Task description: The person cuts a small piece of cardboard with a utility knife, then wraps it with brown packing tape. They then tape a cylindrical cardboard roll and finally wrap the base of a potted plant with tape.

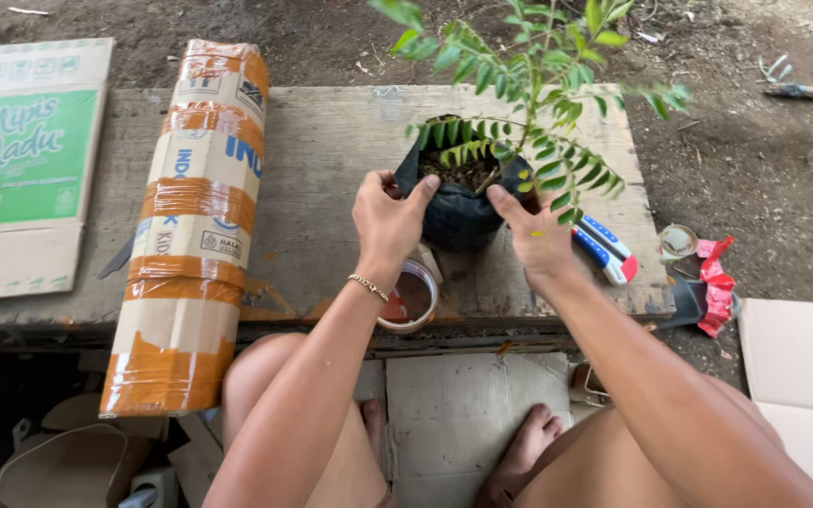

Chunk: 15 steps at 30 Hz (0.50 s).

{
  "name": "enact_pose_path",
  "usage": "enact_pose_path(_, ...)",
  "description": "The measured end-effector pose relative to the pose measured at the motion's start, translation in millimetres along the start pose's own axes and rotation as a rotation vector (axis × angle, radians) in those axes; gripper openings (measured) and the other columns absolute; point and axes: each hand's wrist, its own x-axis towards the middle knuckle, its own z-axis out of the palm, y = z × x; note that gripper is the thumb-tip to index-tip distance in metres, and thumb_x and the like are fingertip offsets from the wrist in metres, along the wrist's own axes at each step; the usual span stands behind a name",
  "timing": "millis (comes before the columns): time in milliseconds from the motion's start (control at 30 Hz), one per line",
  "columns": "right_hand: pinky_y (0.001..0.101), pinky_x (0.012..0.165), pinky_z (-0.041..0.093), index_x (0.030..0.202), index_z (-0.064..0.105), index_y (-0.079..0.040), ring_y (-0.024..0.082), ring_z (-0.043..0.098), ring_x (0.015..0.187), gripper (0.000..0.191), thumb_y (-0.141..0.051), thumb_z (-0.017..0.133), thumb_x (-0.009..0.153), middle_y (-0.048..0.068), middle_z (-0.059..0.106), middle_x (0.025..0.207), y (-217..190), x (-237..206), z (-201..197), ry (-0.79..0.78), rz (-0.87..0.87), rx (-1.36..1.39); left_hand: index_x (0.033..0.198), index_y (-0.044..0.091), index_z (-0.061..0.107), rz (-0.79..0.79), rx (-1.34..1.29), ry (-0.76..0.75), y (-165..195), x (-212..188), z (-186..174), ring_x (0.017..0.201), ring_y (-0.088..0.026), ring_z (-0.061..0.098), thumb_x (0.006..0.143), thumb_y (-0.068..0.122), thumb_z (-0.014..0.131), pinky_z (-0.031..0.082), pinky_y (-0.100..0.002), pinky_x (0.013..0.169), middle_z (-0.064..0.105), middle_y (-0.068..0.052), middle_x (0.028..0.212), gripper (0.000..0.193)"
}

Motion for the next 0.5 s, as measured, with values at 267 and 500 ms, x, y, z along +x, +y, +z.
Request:
enact_pose_path(267, 0.0276, 0.091, 0.053, 0.120, 0.067, 0.001, 0.012, 0.066, 0.097, 0.028, -0.006, 0.076, 0.094, 0.005, 0.074, 0.110, -1.4, 4.7, 9.6, 0.027, -0.100, -0.029, 0.091, 0.001, 0.064, 0.008, -0.129, -0.031, 5.5, -5.9, 2.0, 0.067, -0.015, 0.060, 0.084, 0.025, 0.083, 0.053, -0.033, 0.065, 0.067, -0.006, 0.074, 0.032)
enact_pose_path(500, 0.0241, 0.065, 0.046, 0.113, 0.066, 0.001, 0.006, 0.056, 0.073, 0.021, -0.001, 0.076, 0.094, 0.002, 0.066, 0.086, -2.6, 0.3, 20.2, 0.165, -0.216, -0.250, 0.093, 0.000, 0.066, 0.436, -0.027, 0.046, 4.9, -12.9, 3.9, 0.069, -0.016, 0.059, 0.087, 0.008, 0.080, 0.051, -0.032, 0.063, 0.063, -0.005, 0.086, 0.017)
